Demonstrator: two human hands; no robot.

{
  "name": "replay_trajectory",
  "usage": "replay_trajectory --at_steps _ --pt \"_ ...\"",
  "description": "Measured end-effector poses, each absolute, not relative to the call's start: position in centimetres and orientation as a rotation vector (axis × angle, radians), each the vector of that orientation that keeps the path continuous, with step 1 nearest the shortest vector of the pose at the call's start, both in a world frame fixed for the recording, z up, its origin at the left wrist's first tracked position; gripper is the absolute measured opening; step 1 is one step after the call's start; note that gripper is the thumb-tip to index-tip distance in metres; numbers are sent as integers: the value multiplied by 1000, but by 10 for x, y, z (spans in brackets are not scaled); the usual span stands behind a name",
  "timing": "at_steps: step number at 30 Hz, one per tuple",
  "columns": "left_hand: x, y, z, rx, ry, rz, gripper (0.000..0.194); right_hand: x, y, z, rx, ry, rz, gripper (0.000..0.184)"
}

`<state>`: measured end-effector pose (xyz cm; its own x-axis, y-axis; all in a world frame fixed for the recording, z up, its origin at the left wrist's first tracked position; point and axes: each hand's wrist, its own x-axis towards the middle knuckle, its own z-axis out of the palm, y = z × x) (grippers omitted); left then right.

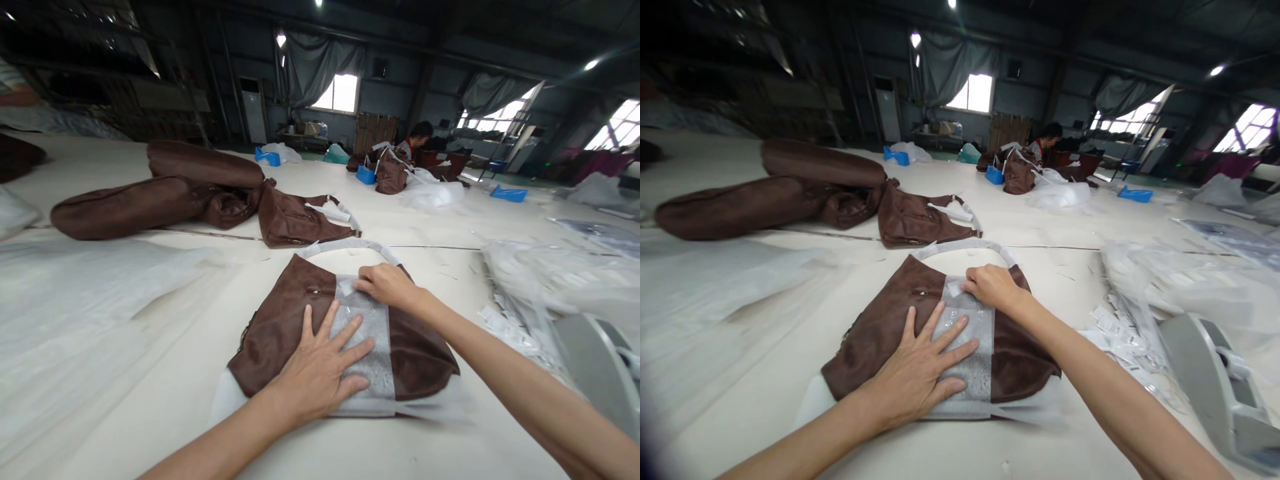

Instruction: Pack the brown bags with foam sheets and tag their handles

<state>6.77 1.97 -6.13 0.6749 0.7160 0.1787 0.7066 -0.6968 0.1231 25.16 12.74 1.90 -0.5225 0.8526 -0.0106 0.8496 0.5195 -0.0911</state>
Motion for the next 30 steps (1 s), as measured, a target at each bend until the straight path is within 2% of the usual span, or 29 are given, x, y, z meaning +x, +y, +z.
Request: replay_trajectory --at_steps 3,6,9,12,16,19,22,25,30 --pt "68 19 -63 2840 1200 351 58 261 92 4 -1313 -2614 81 47" --pt "68 19 -61 2832 1199 359 54 260 67 -18 -1044 -2729 205 54" --pt "66 18 -57 2854 1158 427 47 257 61 -35 -1050 -2810 347 67" --pt "62 12 -54 2931 1073 535 39 256 62 -39 -1093 -2806 436 67" --pt "53 1 -51 2968 1082 894 21 255 62 -42 -1083 -2794 347 66" --pt "42 -6 -44 2937 1203 1129 24 255 60 -39 -1079 -2798 306 68" --pt "33 -9 -36 3009 1321 1016 35 254 57 -34 -1077 -2799 431 70" --pt "29 -9 -35 3040 1432 840 44 253 52 -37 -1076 -2764 402 72" --pt "24 -4 -35 2975 1394 582 42 257 43 -41 -1060 -2746 438 68"
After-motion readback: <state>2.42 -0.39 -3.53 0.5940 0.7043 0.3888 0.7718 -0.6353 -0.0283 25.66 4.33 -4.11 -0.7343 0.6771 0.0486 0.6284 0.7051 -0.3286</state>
